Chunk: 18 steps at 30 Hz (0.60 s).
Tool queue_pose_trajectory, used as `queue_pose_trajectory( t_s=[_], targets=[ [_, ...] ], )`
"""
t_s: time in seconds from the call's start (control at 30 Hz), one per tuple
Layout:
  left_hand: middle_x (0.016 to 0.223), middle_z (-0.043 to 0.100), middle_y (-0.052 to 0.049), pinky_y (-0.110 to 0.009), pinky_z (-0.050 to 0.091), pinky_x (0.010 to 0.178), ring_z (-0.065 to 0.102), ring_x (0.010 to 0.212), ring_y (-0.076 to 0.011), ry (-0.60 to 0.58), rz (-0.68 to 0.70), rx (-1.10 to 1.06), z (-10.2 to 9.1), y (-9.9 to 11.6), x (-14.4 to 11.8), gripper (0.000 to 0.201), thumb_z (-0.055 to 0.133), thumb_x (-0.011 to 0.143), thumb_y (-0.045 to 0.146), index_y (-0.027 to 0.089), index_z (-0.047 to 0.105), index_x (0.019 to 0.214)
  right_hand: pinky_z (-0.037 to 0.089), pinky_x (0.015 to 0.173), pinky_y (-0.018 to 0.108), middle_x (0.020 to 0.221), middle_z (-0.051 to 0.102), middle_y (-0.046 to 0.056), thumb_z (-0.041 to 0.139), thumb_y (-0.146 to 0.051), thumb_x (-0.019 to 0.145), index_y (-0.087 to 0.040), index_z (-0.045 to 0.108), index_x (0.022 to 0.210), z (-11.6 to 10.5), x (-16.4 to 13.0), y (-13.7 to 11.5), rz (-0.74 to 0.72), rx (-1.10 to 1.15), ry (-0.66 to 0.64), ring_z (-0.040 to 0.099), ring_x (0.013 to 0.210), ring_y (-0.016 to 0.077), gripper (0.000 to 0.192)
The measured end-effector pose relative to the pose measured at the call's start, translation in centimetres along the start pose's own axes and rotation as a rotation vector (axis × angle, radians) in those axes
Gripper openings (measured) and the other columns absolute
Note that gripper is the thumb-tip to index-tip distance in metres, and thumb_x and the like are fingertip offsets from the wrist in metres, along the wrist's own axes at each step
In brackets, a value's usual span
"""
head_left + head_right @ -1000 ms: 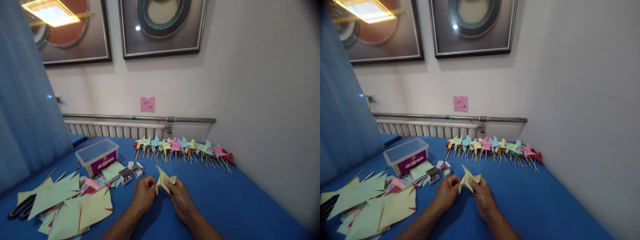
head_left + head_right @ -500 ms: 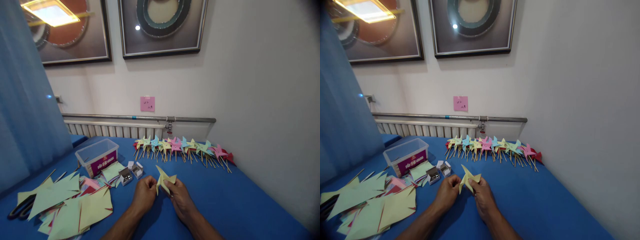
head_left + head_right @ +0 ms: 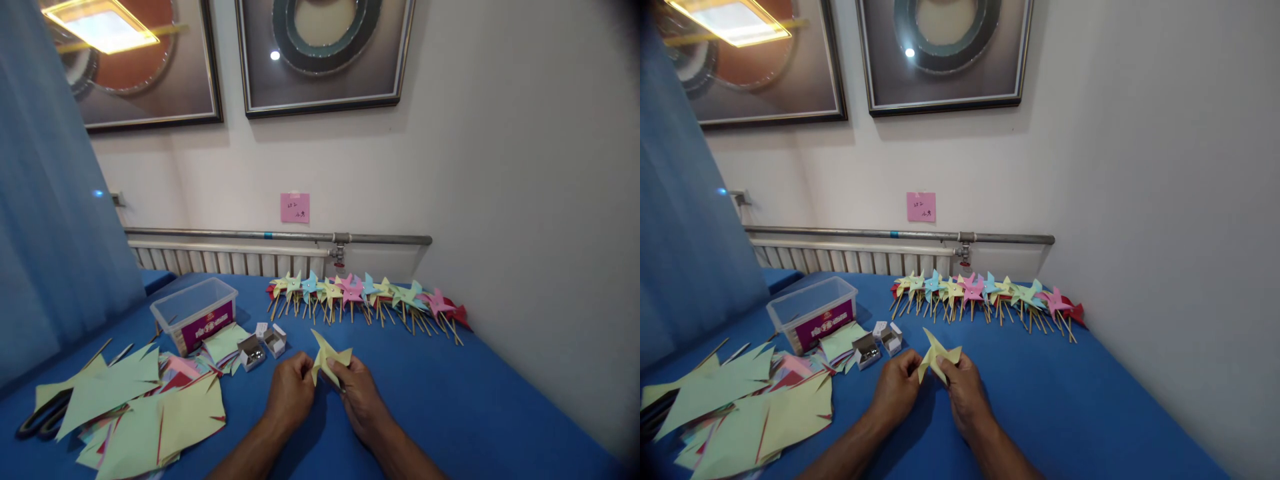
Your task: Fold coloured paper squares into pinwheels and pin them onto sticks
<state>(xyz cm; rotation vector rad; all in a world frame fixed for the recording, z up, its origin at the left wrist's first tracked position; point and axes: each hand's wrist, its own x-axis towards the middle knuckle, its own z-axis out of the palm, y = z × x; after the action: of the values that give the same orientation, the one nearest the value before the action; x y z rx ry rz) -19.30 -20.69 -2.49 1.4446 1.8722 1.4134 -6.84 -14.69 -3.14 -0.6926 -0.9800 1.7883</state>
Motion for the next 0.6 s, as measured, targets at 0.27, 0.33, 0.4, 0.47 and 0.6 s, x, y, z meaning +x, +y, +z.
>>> queue_pose_trajectory(
  t_s=[0.27,0.33,0.4,0.47,0.6],
  targets=[
    [0.061,0.056,0.003,-0.024,0.031,0.058,0.048,0.060,-0.0129,-0.035,-0.010,-0.028,0.0,0.2,-0.2,0.016,0.054,0.083,0.024,0.018,0.060,0.069,0.053,0.075,0.034,0.080,0.078,0.003,0.092,-0.035,0.061,-0.019,0.072,0.083,-0.1,0.3,0.3,-0.007,0.027,0.025,0.071,0.079,0.0244,0.034],
    [0.060,0.055,0.003,-0.024,0.031,0.058,0.049,0.060,-0.0131,-0.037,-0.014,-0.037,-0.3,0.4,-0.2,0.015,0.054,0.083,0.024,0.018,0.060,0.070,0.054,0.076,0.034,0.083,0.078,0.003,0.092,-0.035,0.060,-0.020,0.073,0.084,-0.4,0.6,0.1,-0.013,0.027,0.057,0.072,0.081,0.0251,0.035],
    [0.061,0.056,0.003,-0.025,0.032,0.060,0.050,0.061,-0.0136,-0.026,-0.023,-0.025,-0.6,0.7,-0.2,0.013,0.054,0.082,0.022,0.018,0.060,0.070,0.054,0.076,0.035,0.083,0.079,0.003,0.092,-0.034,0.058,-0.020,0.073,0.082,-0.9,0.9,-0.2,-0.033,0.025,0.106,0.072,0.083,0.0261,0.035],
    [0.062,0.057,0.003,-0.025,0.033,0.061,0.052,0.063,-0.0142,-0.017,-0.038,0.007,-0.9,0.8,-0.1,0.011,0.055,0.080,0.020,0.019,0.060,0.070,0.055,0.075,0.035,0.081,0.079,0.003,0.092,-0.033,0.055,-0.022,0.071,0.078,-1.4,1.3,-0.6,-0.051,0.018,0.150,0.072,0.083,0.0269,0.033],
    [0.066,0.060,0.002,-0.026,0.033,0.065,0.054,0.066,-0.0152,-0.041,-0.037,0.123,-1.2,0.7,0.0,0.012,0.056,0.081,0.016,0.019,0.062,0.070,0.055,0.072,0.035,0.080,0.079,0.002,0.091,-0.030,0.056,-0.024,0.071,0.077,-2.1,1.7,-1.2,-0.064,-0.008,0.178,0.073,0.085,0.0285,0.029]
  ],
)
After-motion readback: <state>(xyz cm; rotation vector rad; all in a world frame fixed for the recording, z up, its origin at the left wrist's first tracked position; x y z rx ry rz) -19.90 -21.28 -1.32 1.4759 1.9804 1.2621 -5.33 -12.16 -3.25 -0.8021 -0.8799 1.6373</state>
